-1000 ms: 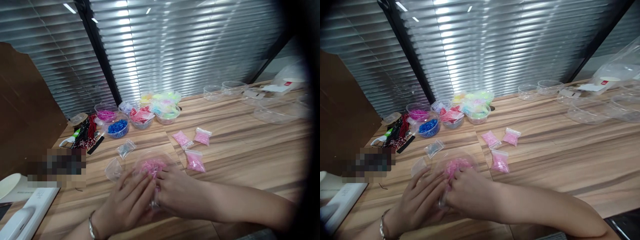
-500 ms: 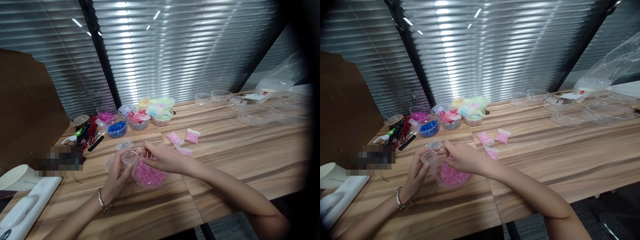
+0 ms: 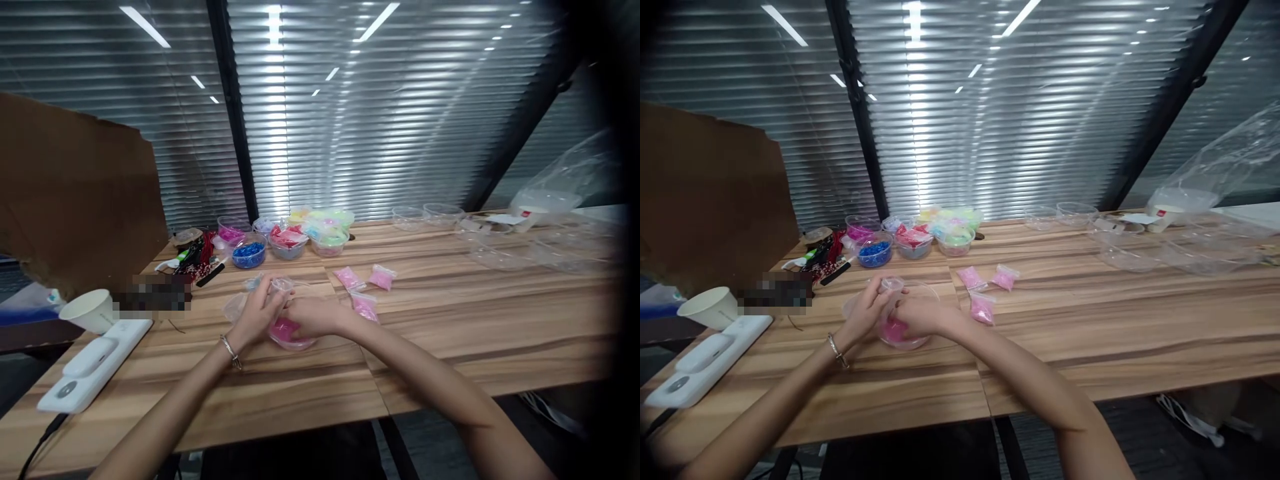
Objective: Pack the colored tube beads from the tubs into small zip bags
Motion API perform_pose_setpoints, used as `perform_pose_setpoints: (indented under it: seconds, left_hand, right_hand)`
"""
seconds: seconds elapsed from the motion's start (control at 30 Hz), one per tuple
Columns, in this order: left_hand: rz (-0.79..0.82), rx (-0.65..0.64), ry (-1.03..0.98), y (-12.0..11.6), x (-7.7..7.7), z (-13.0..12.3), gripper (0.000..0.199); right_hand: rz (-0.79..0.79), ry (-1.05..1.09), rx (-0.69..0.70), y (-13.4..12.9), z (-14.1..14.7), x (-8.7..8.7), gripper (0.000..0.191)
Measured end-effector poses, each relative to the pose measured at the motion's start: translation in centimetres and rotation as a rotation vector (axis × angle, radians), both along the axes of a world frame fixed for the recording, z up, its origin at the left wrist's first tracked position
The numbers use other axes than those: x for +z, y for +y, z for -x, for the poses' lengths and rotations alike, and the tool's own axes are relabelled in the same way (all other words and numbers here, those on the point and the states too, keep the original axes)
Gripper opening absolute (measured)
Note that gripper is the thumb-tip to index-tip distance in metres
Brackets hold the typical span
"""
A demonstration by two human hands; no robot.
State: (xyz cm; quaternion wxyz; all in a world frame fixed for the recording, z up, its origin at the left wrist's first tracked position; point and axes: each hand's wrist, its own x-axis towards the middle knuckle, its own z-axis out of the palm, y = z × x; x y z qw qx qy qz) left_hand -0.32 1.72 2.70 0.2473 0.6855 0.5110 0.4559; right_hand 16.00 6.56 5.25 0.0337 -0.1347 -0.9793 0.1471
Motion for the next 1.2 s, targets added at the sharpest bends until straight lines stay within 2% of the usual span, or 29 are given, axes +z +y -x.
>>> perform_pose_setpoints:
  seconds: [0.23, 0.43, 0.57, 0.7, 0.8, 0.97, 1.2]
  left_hand:
    - [-0.042, 0.011, -0.053, -0.3, -1.5, 0.3, 0.033]
    - [-0.2, 0.081, -0.059, 0.2, -2.1, 0.9, 0.04]
    - [-0.273, 0.081, -0.072, -0.1, -2.1, 0.8, 0.042]
    - [-0.246, 0.056, -0.018, -0.6, -1.9, 0.7, 0.034]
    - [-0.233, 0.034, 0.077, -0.8, -1.7, 0.8, 0.034]
    - [-0.179, 0.056, 0.269, -0.7, -2.0, 0.9, 0.035]
    - [-0.155, 0.077, 0.259, -0.1, -2.8, 1.2, 0.037]
  right_hand:
    - [0.027, 0.163, -0.079, 0.5, -1.0, -0.4, 0.016]
    - [0.12, 0.413, -0.187, 1.1, -2.1, 0.0, 0.015]
    - [0.201, 0.567, -0.267, 1.6, -2.3, -1.0, 0.014]
    - [0.274, 0.691, -0.34, 2.3, -2.3, -2.6, 0.018]
    - [0.307, 0.776, -0.368, 2.5, -2.2, -3.1, 0.022]
    - [0.331, 0.866, -0.377, 1.9, -2.0, -3.1, 0.026]
    - [0.319, 0.893, -0.322, 0.7, -1.7, -3.1, 0.024]
